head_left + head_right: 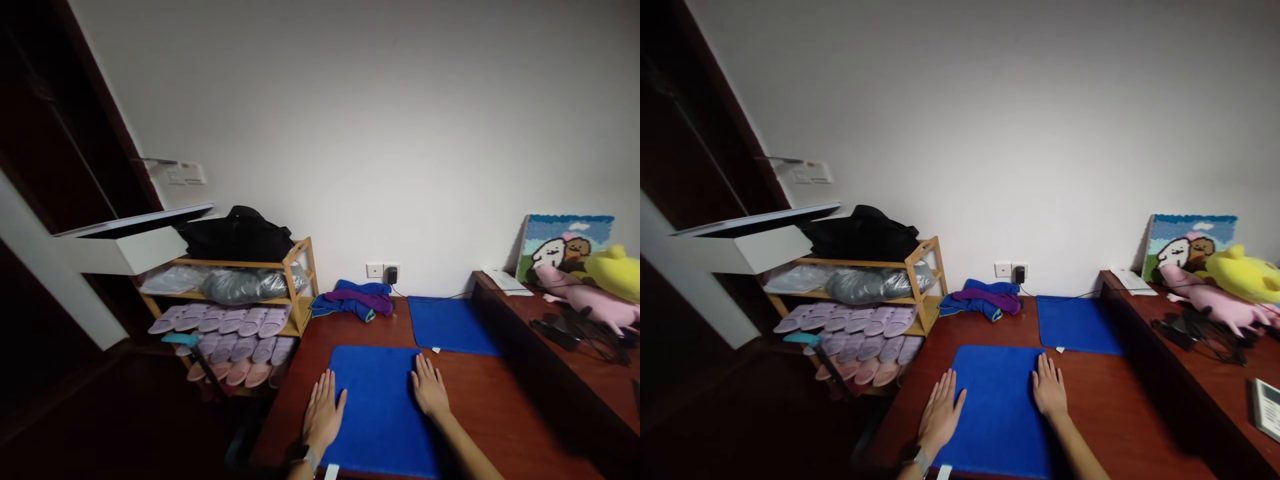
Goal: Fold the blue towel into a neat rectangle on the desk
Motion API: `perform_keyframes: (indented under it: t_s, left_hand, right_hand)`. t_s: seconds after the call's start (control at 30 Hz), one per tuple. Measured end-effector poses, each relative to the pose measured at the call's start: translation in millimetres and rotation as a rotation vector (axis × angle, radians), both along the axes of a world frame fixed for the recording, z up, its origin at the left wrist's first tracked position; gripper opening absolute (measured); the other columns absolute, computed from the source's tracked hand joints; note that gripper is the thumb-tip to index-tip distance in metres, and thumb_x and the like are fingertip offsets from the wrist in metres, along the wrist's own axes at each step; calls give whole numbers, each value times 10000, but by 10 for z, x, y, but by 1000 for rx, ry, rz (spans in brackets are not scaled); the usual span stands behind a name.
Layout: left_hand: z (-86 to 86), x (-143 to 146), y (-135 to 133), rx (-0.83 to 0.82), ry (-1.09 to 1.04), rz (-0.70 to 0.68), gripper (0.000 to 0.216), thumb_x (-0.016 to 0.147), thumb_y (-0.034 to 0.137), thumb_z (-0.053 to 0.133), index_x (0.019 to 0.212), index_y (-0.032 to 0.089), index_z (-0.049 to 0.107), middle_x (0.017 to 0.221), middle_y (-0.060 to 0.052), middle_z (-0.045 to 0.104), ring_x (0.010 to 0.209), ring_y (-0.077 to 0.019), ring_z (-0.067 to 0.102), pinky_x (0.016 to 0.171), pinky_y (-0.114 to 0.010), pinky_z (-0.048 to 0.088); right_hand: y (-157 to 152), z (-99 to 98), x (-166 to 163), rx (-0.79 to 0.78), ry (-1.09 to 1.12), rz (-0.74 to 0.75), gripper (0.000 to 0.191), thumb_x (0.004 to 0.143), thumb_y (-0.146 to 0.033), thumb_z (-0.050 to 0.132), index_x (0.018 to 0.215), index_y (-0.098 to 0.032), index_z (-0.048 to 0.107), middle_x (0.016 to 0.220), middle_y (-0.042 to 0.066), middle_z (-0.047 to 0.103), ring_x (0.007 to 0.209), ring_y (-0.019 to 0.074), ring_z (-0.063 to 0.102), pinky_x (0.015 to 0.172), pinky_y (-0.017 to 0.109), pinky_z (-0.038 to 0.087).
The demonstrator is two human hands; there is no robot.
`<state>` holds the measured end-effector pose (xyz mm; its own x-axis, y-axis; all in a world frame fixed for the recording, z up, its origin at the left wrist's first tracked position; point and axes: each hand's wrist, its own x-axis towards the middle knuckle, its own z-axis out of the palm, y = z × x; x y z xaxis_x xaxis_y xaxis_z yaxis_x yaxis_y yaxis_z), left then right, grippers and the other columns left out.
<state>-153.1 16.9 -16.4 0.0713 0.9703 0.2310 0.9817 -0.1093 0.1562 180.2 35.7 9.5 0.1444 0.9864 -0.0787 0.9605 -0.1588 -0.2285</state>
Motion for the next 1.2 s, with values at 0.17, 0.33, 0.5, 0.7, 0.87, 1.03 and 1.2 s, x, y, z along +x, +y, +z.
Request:
perform_keyframes:
  t_s: [0.17, 0.33, 0.5, 0.7, 0.87, 1.03, 1.2]
  left_hand:
    - [-39, -26, 4, 26, 9, 5, 730, 1037, 606, 246, 1608, 152, 275, 1661, -94, 299, 1528, -262, 298, 1247, -471, 299]
    - [-69, -89, 16, 53, 78, 3, 702, 1034, 585, 258, 1596, 168, 321, 1640, -87, 357, 1508, -268, 346, 1230, -477, 326]
    - [91, 278, 156, 156, 100, -31, 652, 1052, 507, 249, 1599, 158, 314, 1631, -97, 384, 1510, -272, 345, 1244, -484, 300]
    - [320, 1654, 501, -3, -2, -416, 595, 1077, 470, 183, 1591, 215, 338, 1640, -40, 373, 1528, -222, 305, 1266, -441, 265]
    - [276, 1930, 761, -103, -11, -409, 623, 1067, 506, 163, 1597, 219, 321, 1644, -50, 358, 1533, -226, 291, 1267, -451, 256]
    - [300, 986, 918, -139, 28, -221, 704, 1048, 580, 152, 1599, 173, 311, 1660, -66, 303, 1547, -243, 244, 1272, -472, 219]
    - [263, 118, 978, -122, 53, -65, 696, 1048, 547, 167, 1602, 147, 298, 1659, -91, 301, 1543, -238, 254, 1260, -466, 237]
  right_hand:
    - [267, 16, 5, -2, 36, 11, 690, 1008, -442, 129, 1625, -136, 162, 1701, 27, 149, 1570, 191, 117, 1271, 403, 87]
    - [276, -80, 11, 26, 41, 21, 702, 1010, -450, 101, 1619, -104, 150, 1700, 39, 147, 1572, 186, 99, 1275, 391, 55]
    - [285, -46, 11, 23, 70, 24, 692, 1010, -436, 114, 1617, -104, 147, 1699, 36, 134, 1573, 184, 87, 1276, 389, 40]
    - [289, -9, 30, 33, 86, 35, 678, 1006, -405, 144, 1614, -108, 180, 1693, 35, 143, 1572, 184, 88, 1273, 390, 47]
    - [293, -8, 38, 23, 70, 44, 675, 1003, -400, 146, 1614, -116, 187, 1693, 30, 145, 1571, 186, 98, 1274, 389, 52]
    - [290, 0, 24, 29, 63, 26, 682, 1014, -429, 112, 1613, -108, 175, 1693, 31, 154, 1571, 180, 100, 1277, 386, 62]
    - [276, -34, 24, 22, 49, 20, 688, 1015, -444, 116, 1615, -111, 163, 1695, 33, 148, 1570, 176, 104, 1278, 385, 61]
